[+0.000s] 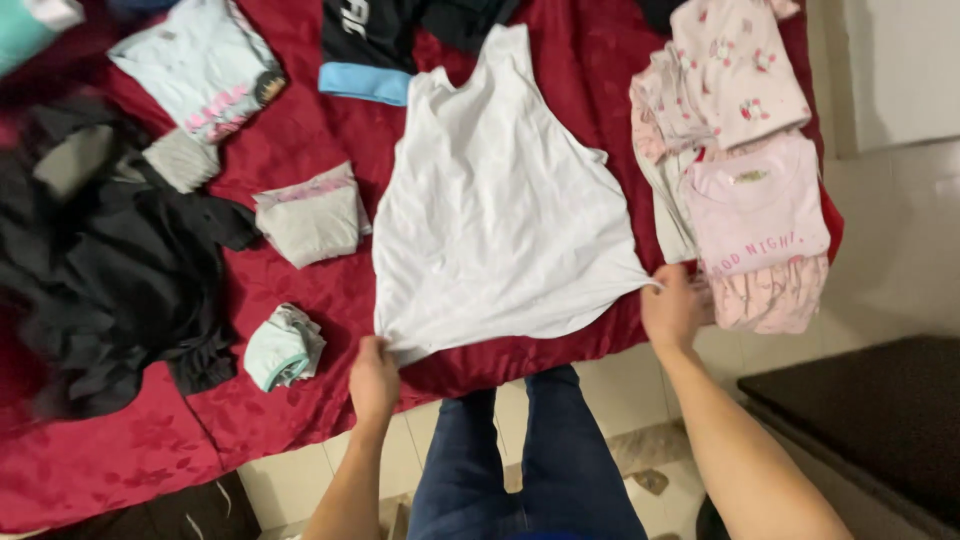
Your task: Folding a pile of laundry on a bed.
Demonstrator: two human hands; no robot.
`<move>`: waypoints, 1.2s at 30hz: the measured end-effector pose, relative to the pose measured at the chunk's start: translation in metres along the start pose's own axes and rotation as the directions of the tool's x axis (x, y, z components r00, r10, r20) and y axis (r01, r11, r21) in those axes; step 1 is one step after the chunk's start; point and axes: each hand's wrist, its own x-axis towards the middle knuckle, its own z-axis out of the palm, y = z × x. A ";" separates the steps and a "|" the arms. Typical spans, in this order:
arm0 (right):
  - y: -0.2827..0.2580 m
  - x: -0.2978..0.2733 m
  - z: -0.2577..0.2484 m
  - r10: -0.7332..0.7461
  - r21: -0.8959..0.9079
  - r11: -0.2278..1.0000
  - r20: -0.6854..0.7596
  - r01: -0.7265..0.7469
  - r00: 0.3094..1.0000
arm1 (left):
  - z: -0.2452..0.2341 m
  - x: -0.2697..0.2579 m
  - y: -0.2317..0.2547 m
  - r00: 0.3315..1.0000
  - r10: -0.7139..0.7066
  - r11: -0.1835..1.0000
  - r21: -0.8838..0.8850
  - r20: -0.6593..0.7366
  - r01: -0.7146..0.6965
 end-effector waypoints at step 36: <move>-0.046 -0.016 -0.194 -0.063 0.762 0.646 0.099 -0.035 0.993 | -0.149 -0.024 0.043 0.971 -0.046 0.724 -0.678 -0.233 -0.129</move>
